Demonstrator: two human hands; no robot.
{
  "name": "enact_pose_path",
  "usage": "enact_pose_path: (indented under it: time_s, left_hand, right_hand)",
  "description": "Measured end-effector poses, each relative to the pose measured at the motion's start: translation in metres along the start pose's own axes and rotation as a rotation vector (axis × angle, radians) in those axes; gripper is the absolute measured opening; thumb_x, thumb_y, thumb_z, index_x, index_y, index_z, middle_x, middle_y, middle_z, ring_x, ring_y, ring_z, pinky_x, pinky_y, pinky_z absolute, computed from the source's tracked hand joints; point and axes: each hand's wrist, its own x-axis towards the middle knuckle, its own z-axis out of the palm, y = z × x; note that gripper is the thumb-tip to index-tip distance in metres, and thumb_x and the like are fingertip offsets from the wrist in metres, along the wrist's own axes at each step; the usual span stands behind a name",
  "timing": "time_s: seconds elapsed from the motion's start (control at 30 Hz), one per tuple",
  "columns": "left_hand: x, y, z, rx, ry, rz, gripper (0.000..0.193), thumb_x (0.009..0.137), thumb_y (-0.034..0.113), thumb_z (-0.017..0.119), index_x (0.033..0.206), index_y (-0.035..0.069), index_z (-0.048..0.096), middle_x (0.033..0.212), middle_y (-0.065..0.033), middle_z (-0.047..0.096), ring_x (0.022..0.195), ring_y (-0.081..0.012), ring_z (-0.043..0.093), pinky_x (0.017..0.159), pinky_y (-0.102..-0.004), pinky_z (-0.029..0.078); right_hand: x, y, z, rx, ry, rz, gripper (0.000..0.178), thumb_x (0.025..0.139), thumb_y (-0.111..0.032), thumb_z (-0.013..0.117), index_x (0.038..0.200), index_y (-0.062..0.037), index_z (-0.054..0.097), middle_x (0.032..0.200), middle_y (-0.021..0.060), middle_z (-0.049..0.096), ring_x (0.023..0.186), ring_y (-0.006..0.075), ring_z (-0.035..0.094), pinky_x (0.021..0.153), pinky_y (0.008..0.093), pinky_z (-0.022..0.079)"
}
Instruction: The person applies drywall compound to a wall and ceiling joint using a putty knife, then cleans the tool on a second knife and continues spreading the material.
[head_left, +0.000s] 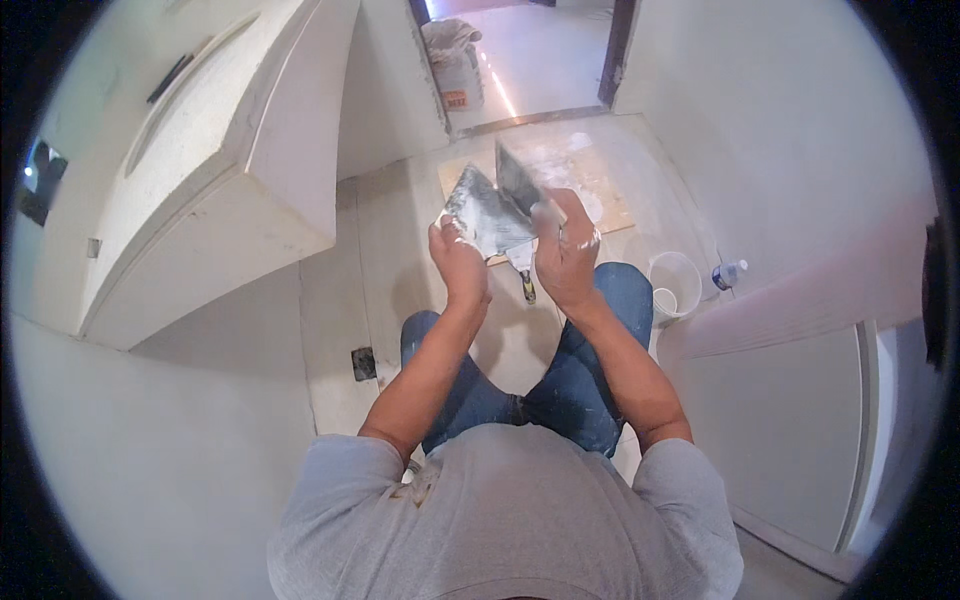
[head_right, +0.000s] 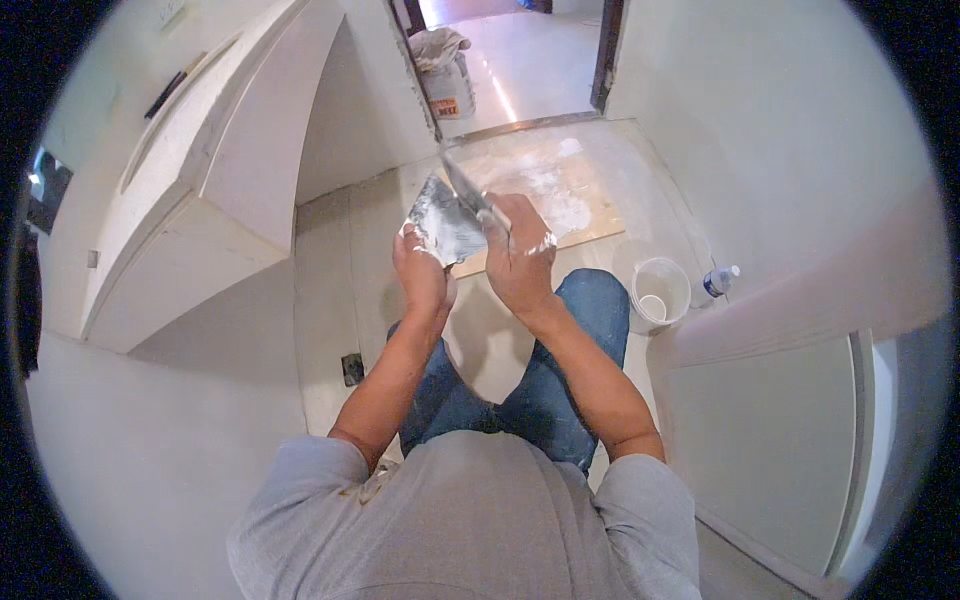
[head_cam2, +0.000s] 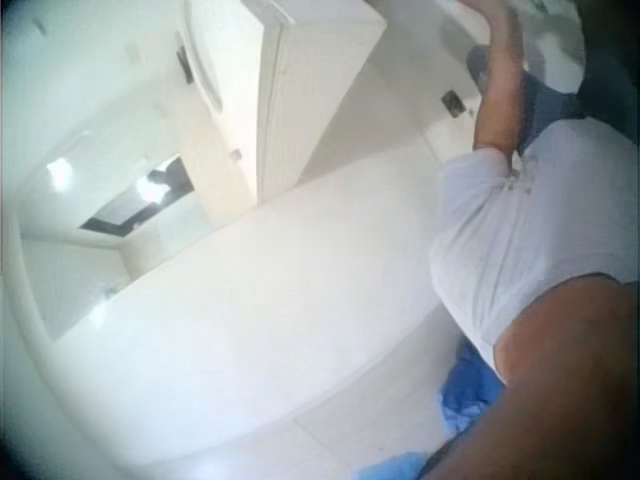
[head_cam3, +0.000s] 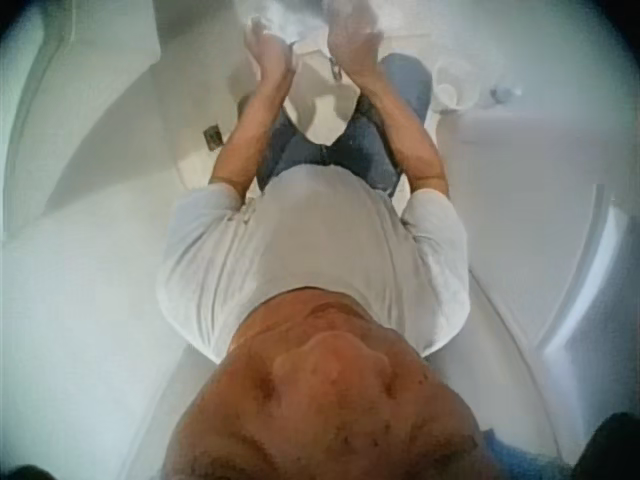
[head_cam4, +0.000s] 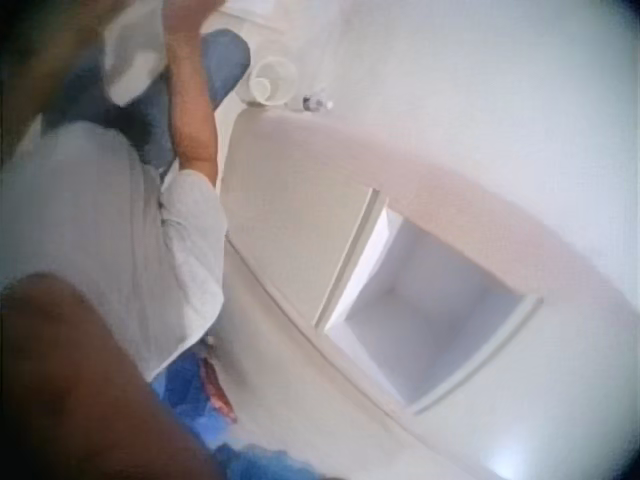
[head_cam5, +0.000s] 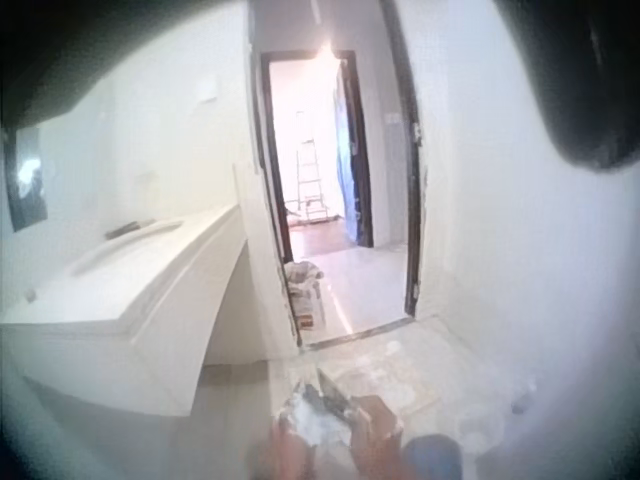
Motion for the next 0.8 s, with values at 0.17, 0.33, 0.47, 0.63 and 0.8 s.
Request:
enact_pose_path:
  time_s: [0.17, 0.33, 0.47, 0.63, 0.8]
  left_hand:
    - [0.021, 0.001, -0.009, 0.263, -0.026, 0.026, 0.029, 0.100, 0.022, 0.035, 0.108, -0.003, 0.045, 0.097, -0.0098, 0.056, 0.088, -0.0151, 0.054, 0.079, -0.0282, 0.043]
    - [-0.012, -0.025, 0.033, 0.155, 0.185, 0.139, 0.024, 0.100, 0.022, 0.036, 0.103, -0.001, 0.046, 0.096, -0.0079, 0.056, 0.088, -0.0156, 0.055, 0.077, -0.0273, 0.045]
    - [-0.003, -0.054, 0.027, -0.098, 0.162, 0.162, 0.021, 0.099, 0.020, 0.037, 0.104, 0.001, 0.046, 0.095, -0.0071, 0.055, 0.086, -0.0148, 0.055, 0.075, -0.0277, 0.046]
    - [0.009, -0.086, 0.020, 0.028, 0.194, 0.348, 0.017, 0.100, 0.018, 0.035, 0.101, 0.003, 0.044, 0.091, -0.0051, 0.050, 0.080, -0.0122, 0.050, 0.074, -0.0285, 0.044]
    - [-0.007, -0.094, 0.051, 0.232, 0.288, 0.527, 0.020, 0.100, 0.019, 0.033, 0.104, 0.003, 0.044, 0.094, -0.0058, 0.049, 0.085, -0.0123, 0.047, 0.079, -0.0275, 0.040]
  right_hand:
    - [0.002, 0.010, 0.003, 0.035, -0.121, -0.127, 0.027, 0.078, 0.001, 0.060, 0.104, -0.0036, 0.060, 0.087, 0.0170, 0.059, 0.078, 0.0333, 0.059, 0.068, 0.0392, 0.047]
    - [-0.010, 0.085, -0.053, -0.042, -0.355, -0.180, 0.021, 0.078, 0.001, 0.061, 0.099, -0.0024, 0.061, 0.087, 0.0149, 0.060, 0.078, 0.0314, 0.059, 0.067, 0.0376, 0.047]
    - [-0.018, 0.149, -0.060, -0.101, -0.329, -0.109, 0.029, 0.076, 0.003, 0.061, 0.103, -0.0063, 0.063, 0.087, 0.0131, 0.061, 0.079, 0.0310, 0.059, 0.068, 0.0383, 0.047]
    - [-0.014, 0.148, -0.061, -0.030, -0.466, -0.238, 0.040, 0.070, 0.005, 0.059, 0.108, -0.0064, 0.063, 0.095, 0.0136, 0.060, 0.087, 0.0310, 0.058, 0.073, 0.0382, 0.048]
    - [-0.026, 0.137, -0.058, 0.018, -0.582, -0.456, 0.051, 0.062, 0.005, 0.058, 0.113, -0.0044, 0.062, 0.104, 0.0136, 0.058, 0.093, 0.0308, 0.056, 0.079, 0.0387, 0.048]
